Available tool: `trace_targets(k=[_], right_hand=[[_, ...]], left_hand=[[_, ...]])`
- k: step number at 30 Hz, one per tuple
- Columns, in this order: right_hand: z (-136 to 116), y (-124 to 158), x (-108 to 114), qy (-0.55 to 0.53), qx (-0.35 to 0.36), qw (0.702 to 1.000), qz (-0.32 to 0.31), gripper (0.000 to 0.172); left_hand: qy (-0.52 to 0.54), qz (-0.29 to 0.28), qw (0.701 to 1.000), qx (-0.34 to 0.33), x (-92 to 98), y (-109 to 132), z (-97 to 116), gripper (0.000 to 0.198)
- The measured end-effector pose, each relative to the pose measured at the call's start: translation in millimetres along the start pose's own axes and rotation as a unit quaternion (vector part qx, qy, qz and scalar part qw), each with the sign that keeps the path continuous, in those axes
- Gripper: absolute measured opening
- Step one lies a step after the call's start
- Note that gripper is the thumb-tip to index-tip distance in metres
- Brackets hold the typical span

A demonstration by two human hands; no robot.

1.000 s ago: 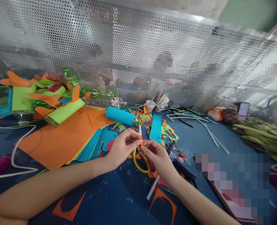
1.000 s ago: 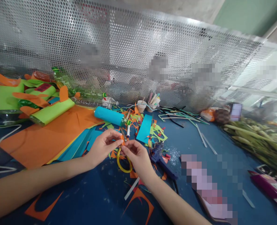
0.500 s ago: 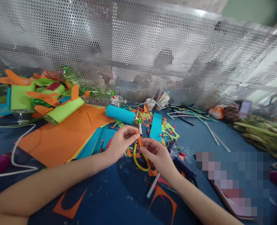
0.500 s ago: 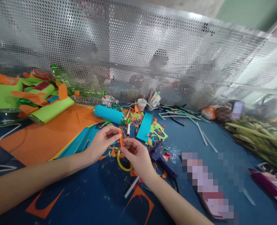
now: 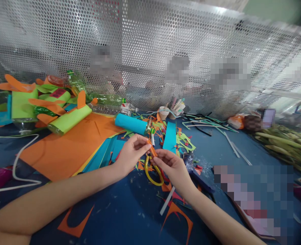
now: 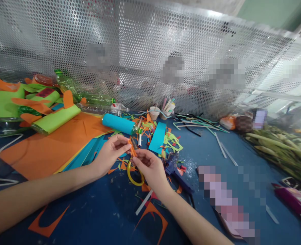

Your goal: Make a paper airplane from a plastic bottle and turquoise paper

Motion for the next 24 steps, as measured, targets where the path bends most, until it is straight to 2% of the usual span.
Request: trace_targets(k=[7, 18, 24], right_hand=[[-2.5, -0.5, 0.3, 0.006, 0.010, 1.000, -0.006, 0.020], [-0.7, -1.8, -2.3, -0.015, -0.012, 1.000, -0.013, 0.028], [-17.4, 5.1, 10.2, 0.033, 0.036, 0.998, 0.049, 0.027]], left_hand=[[0.009, 0.005, 1.000, 0.014, -3.2, 3.9, 0.8, 0.016], [-0.003, 0.033, 0.999, 0.010, 4.4, 1.9, -1.1, 0.018], [0.005, 0.096, 0.995, 0.002, 20.5, -4.0, -2.8, 0.022]])
Point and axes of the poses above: each hand's wrist, its own y-axis away from the middle knuckle, its own x-axis out of the back of the hand, z = x × y, the point moved 9 cm from there along -y, towards the middle knuckle, and after that the axes turned 7 degrees about -x, right-handed, at the moved point
